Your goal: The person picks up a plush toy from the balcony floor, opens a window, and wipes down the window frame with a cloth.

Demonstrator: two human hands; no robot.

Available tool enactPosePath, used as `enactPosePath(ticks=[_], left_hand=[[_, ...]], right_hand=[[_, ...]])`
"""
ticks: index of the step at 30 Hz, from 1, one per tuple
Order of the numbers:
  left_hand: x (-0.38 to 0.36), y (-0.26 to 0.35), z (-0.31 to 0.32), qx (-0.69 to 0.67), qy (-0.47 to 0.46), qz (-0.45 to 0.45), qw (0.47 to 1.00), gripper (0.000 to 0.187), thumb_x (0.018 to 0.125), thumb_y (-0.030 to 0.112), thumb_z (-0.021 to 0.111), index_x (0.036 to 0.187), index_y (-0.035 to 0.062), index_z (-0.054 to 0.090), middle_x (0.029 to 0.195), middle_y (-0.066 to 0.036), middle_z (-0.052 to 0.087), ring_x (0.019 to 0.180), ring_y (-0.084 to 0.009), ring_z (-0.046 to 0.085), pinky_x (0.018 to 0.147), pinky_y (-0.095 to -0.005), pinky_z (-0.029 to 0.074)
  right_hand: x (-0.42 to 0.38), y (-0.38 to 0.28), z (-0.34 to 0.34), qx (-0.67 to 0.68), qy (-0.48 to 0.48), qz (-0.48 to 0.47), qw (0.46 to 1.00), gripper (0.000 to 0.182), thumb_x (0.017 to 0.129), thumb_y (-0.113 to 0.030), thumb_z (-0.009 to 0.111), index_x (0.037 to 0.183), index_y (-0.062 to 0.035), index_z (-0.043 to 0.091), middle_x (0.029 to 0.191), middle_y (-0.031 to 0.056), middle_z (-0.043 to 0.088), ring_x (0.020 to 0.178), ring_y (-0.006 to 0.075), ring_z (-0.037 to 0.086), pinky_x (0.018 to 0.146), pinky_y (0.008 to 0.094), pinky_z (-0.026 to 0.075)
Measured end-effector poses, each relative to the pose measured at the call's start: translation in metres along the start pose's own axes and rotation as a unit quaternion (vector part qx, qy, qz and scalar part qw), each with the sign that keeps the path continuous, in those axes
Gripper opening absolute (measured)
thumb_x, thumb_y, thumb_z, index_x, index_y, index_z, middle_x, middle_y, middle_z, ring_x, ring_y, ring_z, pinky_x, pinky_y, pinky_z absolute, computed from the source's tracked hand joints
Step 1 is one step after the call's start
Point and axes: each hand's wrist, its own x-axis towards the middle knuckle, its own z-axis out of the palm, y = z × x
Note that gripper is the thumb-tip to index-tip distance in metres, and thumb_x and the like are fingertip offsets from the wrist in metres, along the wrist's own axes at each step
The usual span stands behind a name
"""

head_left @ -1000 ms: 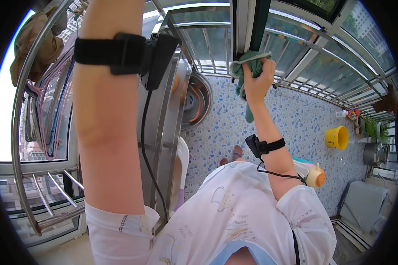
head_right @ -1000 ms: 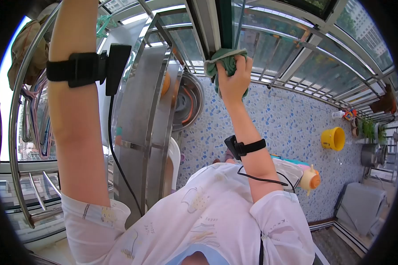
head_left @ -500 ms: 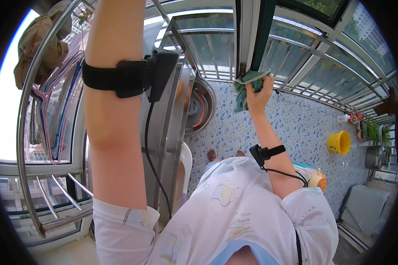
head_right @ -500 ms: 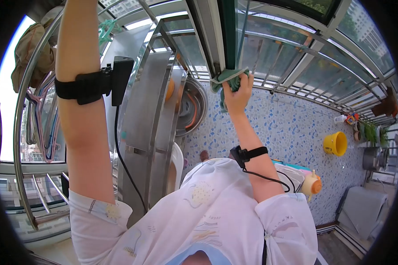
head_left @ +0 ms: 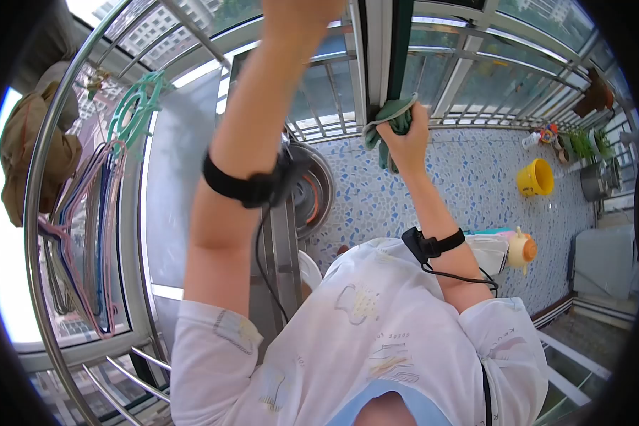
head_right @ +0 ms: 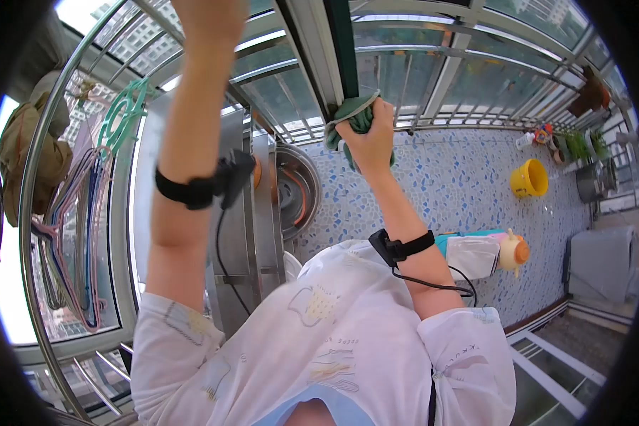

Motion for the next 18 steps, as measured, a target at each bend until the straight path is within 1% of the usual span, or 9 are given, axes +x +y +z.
enactPosePath(ticks=[1,2,5,6,9,11,12,14,18], left_hand=[[-0.028,-0.005,0.001,0.031,0.016,0.029,0.999,0.075,0.097,0.029,0.055,0.146,-0.009,0.013,0.151,-0.029,0.014,0.142,-0.0389,0.015,0.115,-0.046,0.014],[-0.05,0.012,0.002,-0.038,0.016,-0.049,0.998,0.073,0.097,0.026,0.054,0.147,-0.0082,0.012,0.152,-0.027,0.013,0.143,-0.0358,0.013,0.116,-0.0471,0.01],[-0.108,0.011,0.011,-0.181,-0.067,-0.107,0.975,0.072,0.097,0.022,0.054,0.147,-0.0085,0.011,0.153,-0.025,0.012,0.144,-0.0332,0.011,0.116,-0.0448,0.008],[-0.113,0.016,0.015,-0.186,-0.069,-0.107,0.974,0.072,0.097,0.022,0.054,0.147,-0.0085,0.011,0.153,-0.025,0.012,0.144,-0.0332,0.011,0.116,-0.0448,0.008],[-0.118,0.025,0.017,-0.191,-0.077,-0.141,0.968,0.069,0.097,0.02,0.052,0.147,-0.0083,0.015,0.15,-0.024,0.024,0.139,-0.0316,0.026,0.114,-0.0402,0.019],[-0.114,0.031,0.016,-0.202,-0.101,-0.171,0.959,0.065,0.097,0.019,0.053,0.147,-0.0072,0.019,0.14,-0.022,0.042,0.126,-0.029,0.044,0.106,-0.035,0.032],[-0.114,0.036,0.016,-0.205,-0.103,-0.174,0.958,0.065,0.097,0.019,0.053,0.147,-0.0072,0.019,0.14,-0.022,0.042,0.126,-0.029,0.044,0.106,-0.035,0.032],[-0.115,0.044,0.015,-0.222,-0.099,-0.276,0.93,0.06,0.099,0.021,0.051,0.146,-0.0063,0.025,0.129,-0.019,0.052,0.112,-0.0248,0.053,0.096,-0.0326,0.04],[-0.131,0.027,0.027,-0.221,-0.059,-0.19,0.955,0.054,0.103,0.025,0.041,0.145,-0.0071,0.028,0.127,-0.017,0.053,0.11,-0.023,0.054,0.095,-0.0312,0.04]], right_hand=[[-0.004,0.005,-0.001,-0.004,0.007,0.004,1.0,0.039,0.067,-0.016,0.076,0.1,-0.0024,0.059,0.097,0.0138,0.054,0.089,0.0322,0.055,0.082,0.0393,0.044],[-0.008,0.012,-0.001,0.032,-0.008,0.041,0.999,0.039,0.068,-0.015,0.076,0.1,-0.0025,0.059,0.096,0.014,0.054,0.09,0.0323,0.055,0.082,0.0388,0.044],[-0.02,0.049,-0.002,0.045,-0.02,0.077,0.996,0.037,0.069,-0.013,0.075,0.1,-0.0026,0.057,0.093,0.0139,0.055,0.088,0.0313,0.055,0.079,0.0378,0.044],[-0.022,0.054,-0.004,0.026,-0.017,0.039,0.999,0.035,0.07,-0.012,0.075,0.099,-0.0024,0.058,0.092,0.0129,0.055,0.087,0.0303,0.055,0.079,0.0374,0.044],[-0.021,0.045,-0.007,0.022,-0.006,-0.001,1.0,0.031,0.071,-0.011,0.074,0.096,-0.0019,0.058,0.09,0.011,0.055,0.085,0.0288,0.055,0.078,0.0364,0.044],[-0.017,0.03,-0.011,0.034,0.005,0.001,0.999,0.028,0.071,-0.01,0.074,0.094,-0.0016,0.058,0.089,0.0101,0.055,0.084,0.0284,0.055,0.078,0.0358,0.044],[-0.012,0.024,-0.008,0.061,0.023,0.017,0.998,0.027,0.071,-0.01,0.074,0.092,-0.0015,0.059,0.088,0.0099,0.055,0.085,0.0288,0.055,0.077,0.0356,0.044],[-0.001,0.007,-0.005,0.061,0.05,-0.007,0.997,0.028,0.07,-0.011,0.076,0.09,-0.0018,0.058,0.088,0.0107,0.055,0.084,0.0301,0.054,0.074,0.0357,0.044],[-0.002,0.025,-0.003,0.014,0.039,-0.044,0.998,0.028,0.07,-0.011,0.076,0.089,-0.0021,0.057,0.087,0.0112,0.053,0.083,0.0304,0.053,0.073,0.0361,0.043]])
